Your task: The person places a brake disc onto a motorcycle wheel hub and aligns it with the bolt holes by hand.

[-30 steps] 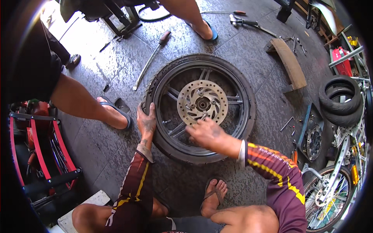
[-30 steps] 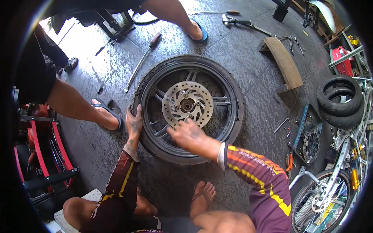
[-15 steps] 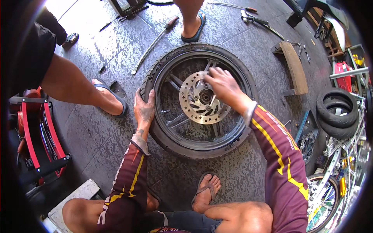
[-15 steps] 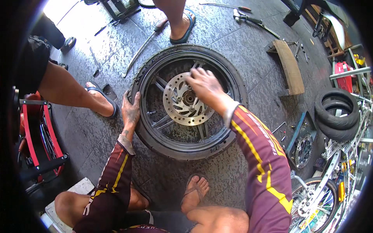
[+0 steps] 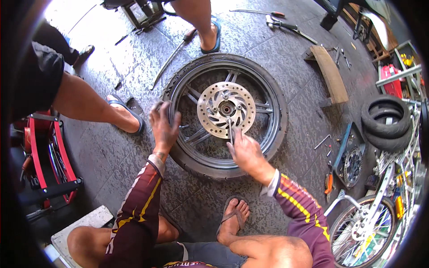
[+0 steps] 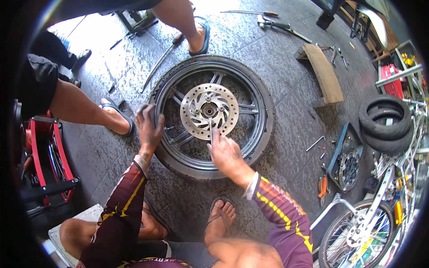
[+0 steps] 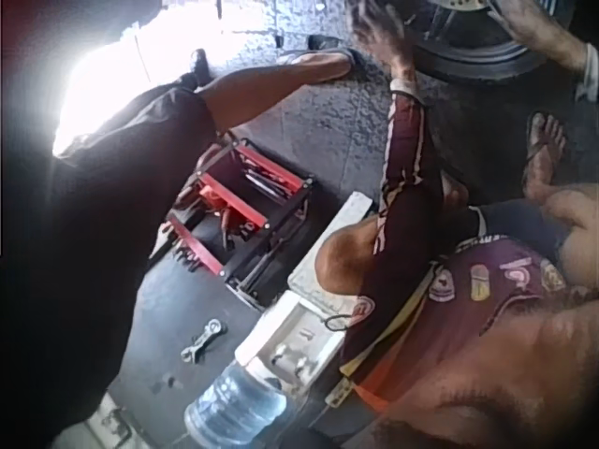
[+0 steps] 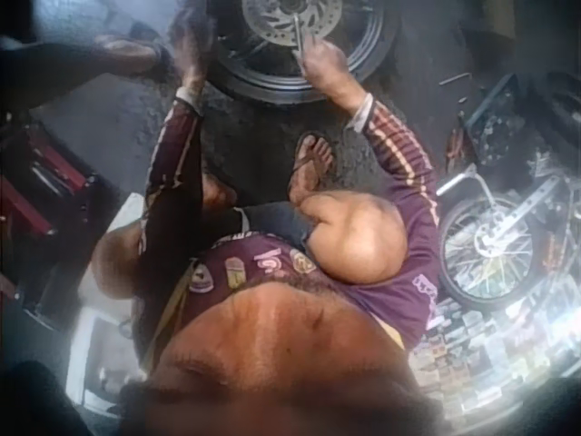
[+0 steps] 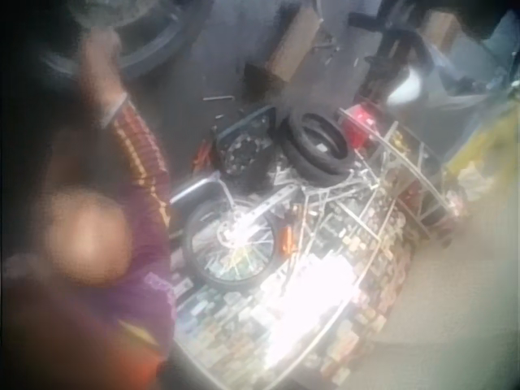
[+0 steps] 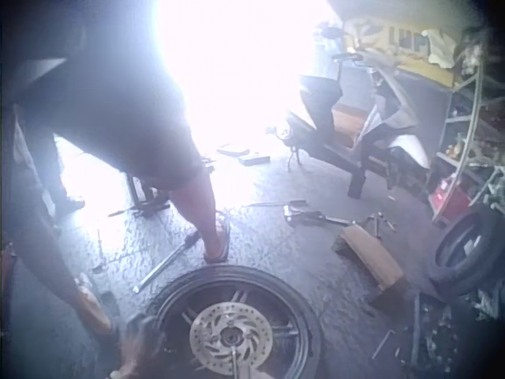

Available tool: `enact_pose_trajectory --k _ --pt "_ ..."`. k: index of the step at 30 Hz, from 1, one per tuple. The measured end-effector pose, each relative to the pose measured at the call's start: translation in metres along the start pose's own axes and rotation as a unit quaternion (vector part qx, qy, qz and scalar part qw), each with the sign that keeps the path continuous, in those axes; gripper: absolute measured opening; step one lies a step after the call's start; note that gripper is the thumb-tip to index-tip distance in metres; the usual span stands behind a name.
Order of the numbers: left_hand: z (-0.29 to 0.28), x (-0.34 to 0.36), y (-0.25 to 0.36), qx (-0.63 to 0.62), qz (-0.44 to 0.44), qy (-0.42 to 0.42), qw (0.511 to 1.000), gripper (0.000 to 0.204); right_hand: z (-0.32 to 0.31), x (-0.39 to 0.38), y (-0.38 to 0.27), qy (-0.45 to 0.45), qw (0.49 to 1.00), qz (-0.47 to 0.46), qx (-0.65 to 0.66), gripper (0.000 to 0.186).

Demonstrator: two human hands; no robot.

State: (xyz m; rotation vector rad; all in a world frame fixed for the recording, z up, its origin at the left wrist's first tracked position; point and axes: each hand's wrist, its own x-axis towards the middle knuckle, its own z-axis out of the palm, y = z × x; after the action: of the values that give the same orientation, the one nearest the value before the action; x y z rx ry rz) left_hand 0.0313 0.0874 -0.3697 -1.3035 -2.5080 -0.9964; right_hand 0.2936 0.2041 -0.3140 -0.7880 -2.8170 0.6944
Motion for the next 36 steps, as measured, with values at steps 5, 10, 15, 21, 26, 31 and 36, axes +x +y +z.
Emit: enact_pose_trajectory --k 5,10,15,21,26,31,36 --pt "-0.029 -0.047 0.033 -0.023 0.225 -0.243 0.943 0.053 -0.025 0.024 0.023 -0.022 0.976 -0.217 -0.025 0.052" --pt "-0.041 -0.06 0.061 0.002 0.379 -0.41 0.83 0.085 -0.041 0.043 0.039 -0.133 0.954 -0.266 -0.045 0.029" --pt "-0.033 -0.066 0.067 0.051 0.371 -0.445 0.813 0.092 -0.033 0.022 0.025 -0.045 0.981 -0.189 0.022 0.021" --pt "-0.026 -0.097 0.105 0.021 0.308 -0.432 0.847 0.09 -0.024 -0.012 0.021 -0.006 0.997 -0.02 0.068 0.025" --pt "0.012 -0.138 0.177 -0.026 0.233 -0.419 0.877 0.092 -0.041 -0.043 0.045 0.014 0.987 0.156 0.042 0.025" --pt "0.054 -0.17 0.241 -0.023 0.169 -0.353 0.92 0.087 -0.07 -0.058 0.062 -0.014 0.979 0.197 -0.056 0.024" --pt "0.063 -0.173 0.271 -0.058 0.144 -0.412 0.898 0.078 -0.074 -0.068 0.064 -0.087 0.95 0.279 -0.112 0.028"
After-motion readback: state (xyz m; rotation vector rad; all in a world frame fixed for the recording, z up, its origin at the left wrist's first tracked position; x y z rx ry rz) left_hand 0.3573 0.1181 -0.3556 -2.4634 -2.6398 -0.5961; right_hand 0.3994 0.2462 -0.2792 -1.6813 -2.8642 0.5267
